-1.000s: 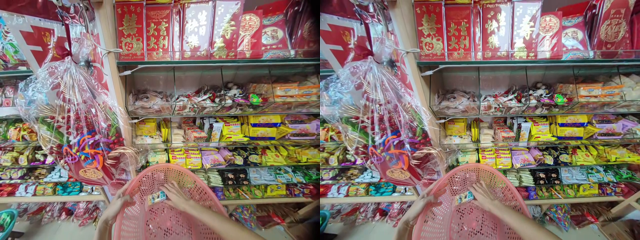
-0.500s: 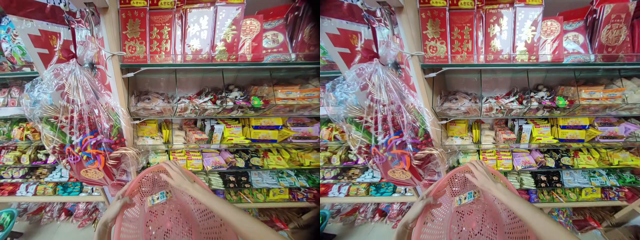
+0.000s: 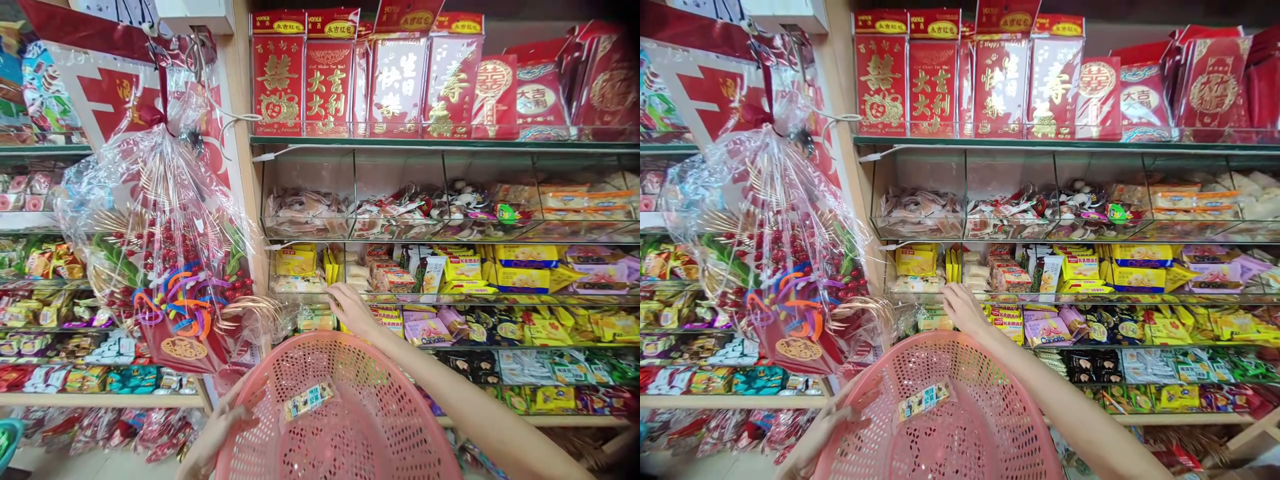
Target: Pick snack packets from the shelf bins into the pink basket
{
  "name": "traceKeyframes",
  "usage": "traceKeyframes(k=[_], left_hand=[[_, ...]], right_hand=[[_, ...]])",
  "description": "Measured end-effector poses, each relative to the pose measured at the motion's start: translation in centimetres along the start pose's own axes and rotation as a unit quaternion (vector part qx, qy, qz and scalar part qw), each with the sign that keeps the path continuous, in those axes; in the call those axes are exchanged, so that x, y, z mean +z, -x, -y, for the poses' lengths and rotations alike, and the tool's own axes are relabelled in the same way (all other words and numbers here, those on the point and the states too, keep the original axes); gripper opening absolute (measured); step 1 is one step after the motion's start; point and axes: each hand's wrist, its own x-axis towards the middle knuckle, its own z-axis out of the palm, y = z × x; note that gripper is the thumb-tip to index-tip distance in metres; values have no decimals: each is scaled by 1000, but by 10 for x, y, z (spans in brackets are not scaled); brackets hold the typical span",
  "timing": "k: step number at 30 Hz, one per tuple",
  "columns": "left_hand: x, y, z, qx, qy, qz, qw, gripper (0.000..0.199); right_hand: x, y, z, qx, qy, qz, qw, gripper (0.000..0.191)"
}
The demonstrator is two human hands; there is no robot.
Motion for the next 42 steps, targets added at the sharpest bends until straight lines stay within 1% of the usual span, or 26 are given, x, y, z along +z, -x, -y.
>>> traceKeyframes(k=[2,4,6,8,10,12,14,21,27,31,34,35,40,42], left_hand=[[2,1,-3,-1,-2,2,1000,80],[5,0,-5,-2,-17,0,1000,79],[5,-2,-5,0,-26,0,1000,77],[5,-4,-3,-4,-21,-3,1000,77],[3,-6,-2,-21,-7,-15,1000,77],[1,-6,-2,-31,5,-17,999,80],[1,-4,-3,-25,10,-13,1000,80],[1,0,-9,-11,-2,-22,1000,78],[-1,-2,-9,-7,-28,-35,999,77],[2,0,-10,-4,-17,-31,999,78],[7,3,-11,-6,-12,-28,1000,76],[8,3,-12,-5,-10,-26,1000,75],[11,5,-12,4,-1,-25,1000,79],[9,5,-11,-1,0,-24,1000,80]], right_hand=[[-1,-4,1,25,7,8,1000,29],[-4,-13,5,72,12,35,997,31],[-9,-28,11,134,30,91,986,34],[-12,-43,18,195,52,149,968,34],[-12,-57,24,239,66,185,951,31],[-10,-66,27,262,70,199,942,27],[-9,-70,28,276,75,202,937,25],[-6,-69,22,283,67,183,939,25],[-5,-68,17,267,32,157,950,22],[-6,-68,13,254,11,141,957,23],[-7,-66,10,246,1,143,959,19],[-7,-66,10,243,0,149,959,20],[-5,-65,10,234,6,186,954,44],[-5,-67,9,232,11,198,952,46]])
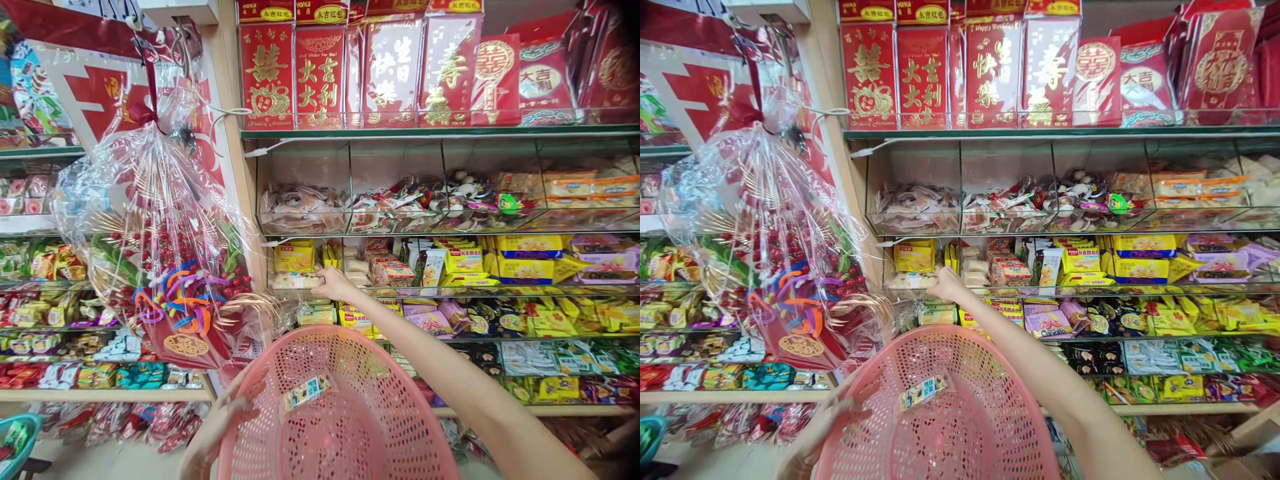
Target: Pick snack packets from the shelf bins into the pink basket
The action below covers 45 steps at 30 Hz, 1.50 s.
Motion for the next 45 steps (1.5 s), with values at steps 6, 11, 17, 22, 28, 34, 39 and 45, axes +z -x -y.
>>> traceKeyframes(k=[6,11,17,22,28,34,39,45], left_hand=[[-4,5,0,-1,11,13,1000,80],[-4,10,-2,-3,1,-2,1000,79],[-4,7,1,0,-10,-3,1000,78],[-5,7,-2,-1,-45,-17,999,77],[-8,11,-5,-5,-17,-33,999,78],[-12,13,-7,-3,-14,-32,999,80],[-11,10,-8,1,-31,-20,999,78],[-11,5,-4,-5,-23,-8,1000,82]], right_hand=[[0,-3,2,-3,15,-2,1000,45],[3,-4,3,-1,-1,7,1000,43],[-3,-14,7,18,-45,27,998,41],[-11,-21,9,29,-84,102,991,36],[-15,-8,8,19,-109,79,991,38],[-23,44,-10,-151,-20,-172,973,35],[-21,87,-33,-236,81,-308,918,33],[-20,112,-49,-222,70,-355,906,39]])
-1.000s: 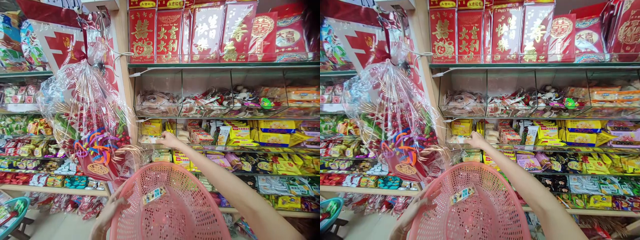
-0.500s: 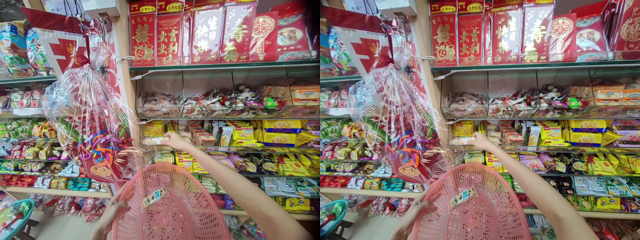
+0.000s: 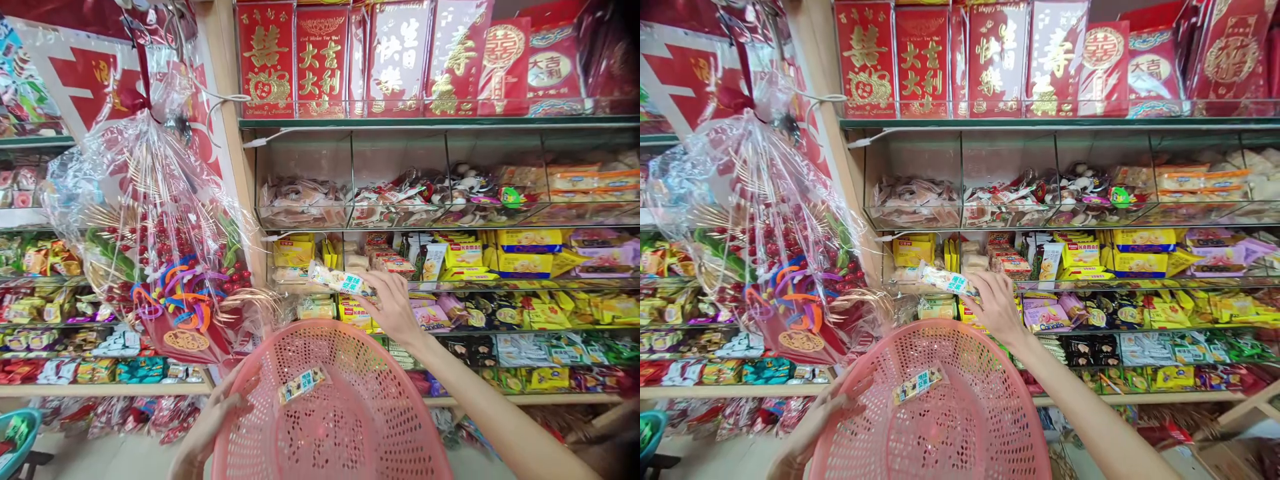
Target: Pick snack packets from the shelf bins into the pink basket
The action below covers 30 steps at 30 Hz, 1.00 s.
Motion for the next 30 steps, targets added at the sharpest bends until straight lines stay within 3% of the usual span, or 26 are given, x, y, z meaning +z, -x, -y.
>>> traceKeyframes(k=[4,7,10,14,17,23,30], left_hand=[[3,4,-2,1,-11,-11,1000,82],[5,10,-4,-2,-12,-7,1000,84],[5,14,-4,5,-7,-3,1000,84],[5,16,-1,15,-13,11,1000,80],[8,14,0,17,-11,14,1000,80],[6,14,2,10,-8,20,1000,84],[2,17,3,5,9,12,1000,84]], right_hand=[[-9,10,2,-3,-21,-8,1000,41],[-8,26,8,0,-74,25,997,39],[5,52,18,7,-141,124,982,37],[40,85,35,21,-212,289,933,33],[70,97,50,20,-253,349,902,34],[112,109,68,-47,-282,384,878,36],[129,128,61,-62,-253,385,885,35]])
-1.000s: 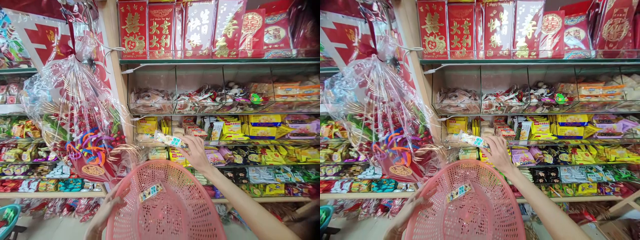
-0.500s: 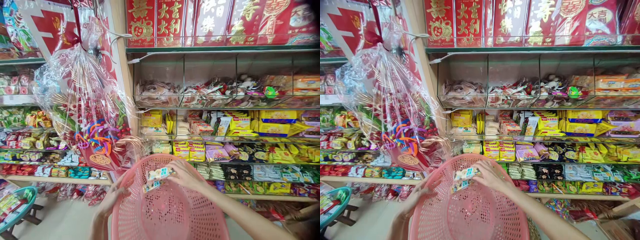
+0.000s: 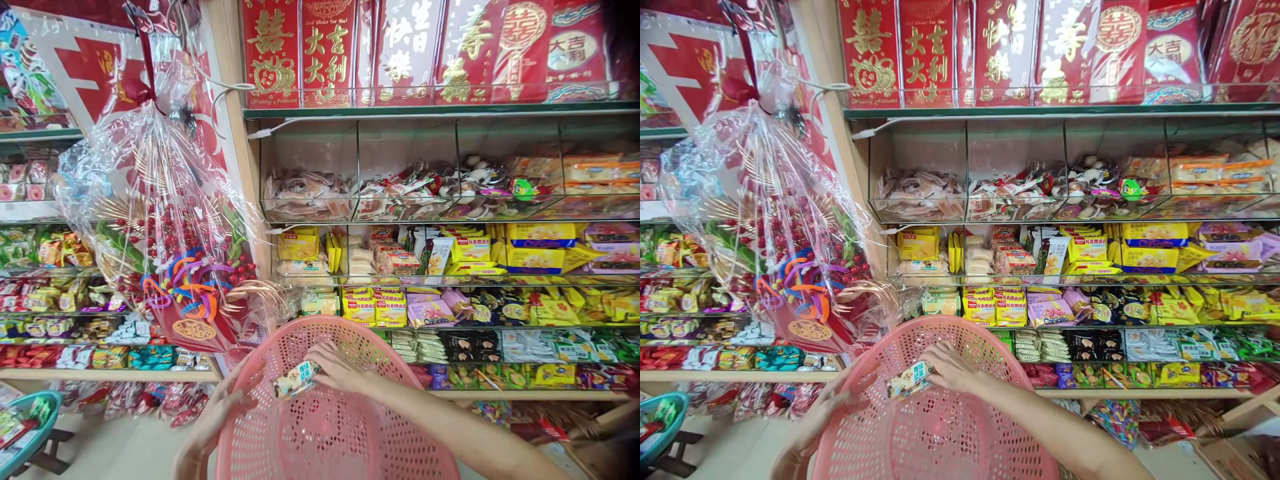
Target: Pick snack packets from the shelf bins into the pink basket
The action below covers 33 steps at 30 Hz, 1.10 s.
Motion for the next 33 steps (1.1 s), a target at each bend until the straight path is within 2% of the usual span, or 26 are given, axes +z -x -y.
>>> traceKeyframes(k=[5,11,17,22,26,33], left_hand=[[0,-3,0,-4,5,5,1000,85],[6,-5,-4,-4,-18,14,1000,84],[15,-1,-12,5,-58,1,998,78],[16,1,-14,-3,-66,0,998,76],[15,0,-11,-2,-29,27,999,74],[14,0,-8,-6,-50,-3,999,72]], right_hand=[[3,2,-3,18,10,4,1000,39],[2,4,0,31,33,31,999,66],[-1,2,3,41,81,42,995,51],[-4,3,6,52,92,29,994,51],[0,5,7,39,85,56,994,48],[9,4,2,45,53,64,996,39]])
